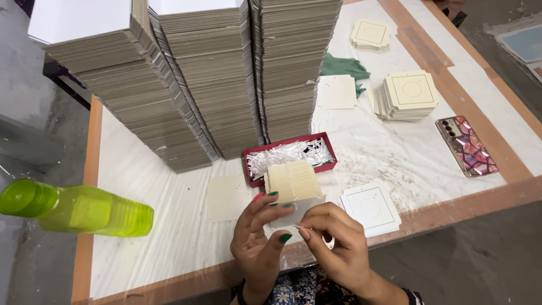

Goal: The person inserts small white paper pieces into pre-cut slots on square cards, then places the assembled cards into a stack. The person repeats this process for multiple cards throughout the clip.

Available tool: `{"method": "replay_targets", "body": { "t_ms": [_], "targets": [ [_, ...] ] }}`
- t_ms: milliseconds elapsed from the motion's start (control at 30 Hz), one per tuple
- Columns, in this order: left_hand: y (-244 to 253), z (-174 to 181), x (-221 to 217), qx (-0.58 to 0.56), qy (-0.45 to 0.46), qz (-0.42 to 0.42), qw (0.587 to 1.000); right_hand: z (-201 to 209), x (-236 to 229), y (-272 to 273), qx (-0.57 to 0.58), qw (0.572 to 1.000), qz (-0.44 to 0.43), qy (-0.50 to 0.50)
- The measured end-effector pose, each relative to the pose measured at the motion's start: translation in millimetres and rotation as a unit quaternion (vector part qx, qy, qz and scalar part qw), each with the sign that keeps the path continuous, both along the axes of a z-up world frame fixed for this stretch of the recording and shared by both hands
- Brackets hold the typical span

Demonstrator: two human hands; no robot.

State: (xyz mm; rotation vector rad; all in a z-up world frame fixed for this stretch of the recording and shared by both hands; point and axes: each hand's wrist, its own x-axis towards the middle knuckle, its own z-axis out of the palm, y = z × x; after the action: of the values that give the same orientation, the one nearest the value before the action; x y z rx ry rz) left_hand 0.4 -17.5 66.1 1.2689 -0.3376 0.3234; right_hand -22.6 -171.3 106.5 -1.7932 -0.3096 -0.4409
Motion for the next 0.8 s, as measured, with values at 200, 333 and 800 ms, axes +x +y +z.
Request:
{"method": "replay_targets", "body": {
  "t_ms": [200,333,800],
  "targets": [
    [4,8,8,0.088,-0.027,-0.020,0.996,3,1,0,0.021,1.000,-0.010,-0.012],
    [1,16,10,0.129,-0.033,-0.020,0.991,4,1,-1,0.017,1.000,-0.001,-0.009],
    [-21,-16,8,0.190,-0.063,0.068,0.978,-73,22,-50,-0.104,0.994,-0.034,-0.019]
  ]
}}
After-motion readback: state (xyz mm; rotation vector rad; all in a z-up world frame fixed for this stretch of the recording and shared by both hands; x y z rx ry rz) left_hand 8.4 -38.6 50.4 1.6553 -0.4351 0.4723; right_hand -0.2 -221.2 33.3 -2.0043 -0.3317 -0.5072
